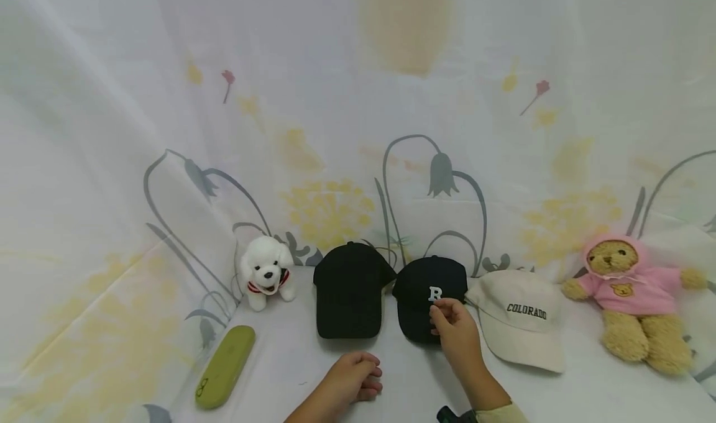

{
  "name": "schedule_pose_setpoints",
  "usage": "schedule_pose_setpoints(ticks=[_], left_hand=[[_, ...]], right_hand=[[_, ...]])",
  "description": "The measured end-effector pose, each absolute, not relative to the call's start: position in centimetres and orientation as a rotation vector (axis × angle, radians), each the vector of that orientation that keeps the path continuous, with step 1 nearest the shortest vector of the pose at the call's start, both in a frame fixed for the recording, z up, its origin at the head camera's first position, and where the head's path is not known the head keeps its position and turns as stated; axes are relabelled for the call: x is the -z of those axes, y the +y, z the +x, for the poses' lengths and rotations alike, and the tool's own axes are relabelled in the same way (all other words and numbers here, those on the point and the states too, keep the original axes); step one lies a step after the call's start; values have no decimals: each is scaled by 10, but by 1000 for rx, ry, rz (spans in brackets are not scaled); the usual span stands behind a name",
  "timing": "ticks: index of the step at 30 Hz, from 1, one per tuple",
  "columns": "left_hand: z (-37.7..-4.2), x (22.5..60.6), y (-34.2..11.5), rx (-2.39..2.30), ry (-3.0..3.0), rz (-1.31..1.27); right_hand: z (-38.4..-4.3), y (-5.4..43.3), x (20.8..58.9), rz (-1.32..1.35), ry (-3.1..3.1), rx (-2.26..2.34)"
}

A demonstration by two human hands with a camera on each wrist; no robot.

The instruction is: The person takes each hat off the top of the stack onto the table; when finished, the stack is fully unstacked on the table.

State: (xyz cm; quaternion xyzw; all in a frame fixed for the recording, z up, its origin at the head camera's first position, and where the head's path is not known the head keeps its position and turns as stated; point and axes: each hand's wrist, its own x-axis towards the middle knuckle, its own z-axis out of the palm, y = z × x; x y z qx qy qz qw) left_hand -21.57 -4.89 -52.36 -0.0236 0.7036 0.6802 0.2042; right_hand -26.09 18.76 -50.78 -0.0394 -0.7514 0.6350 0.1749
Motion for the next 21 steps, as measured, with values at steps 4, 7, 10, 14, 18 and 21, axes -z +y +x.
schedule_pose_setpoints(ticks=[4,7,10,14,18,21], left_hand=[[-219,523,-69,-1933,1968,-62],[-221,524,-78,-1961,1958,-62],[-221,525,-85,-1982,1944,-69],[-223,524,-95,-2013,1945,-103],[-226,520,-108,-2071,1965,-220],[-229,518,-115,-2127,1963,-350]], right_hand=[[-267,175,506,-63,-2134,-1846],[-269,167,508,-56,-2140,-1867],[-273,158,510,-42,-2150,-1875],[-279,148,511,-24,-2176,-1877],[-286,138,511,-42,-2195,-1883],[-291,131,510,-57,-2196,-1893]])
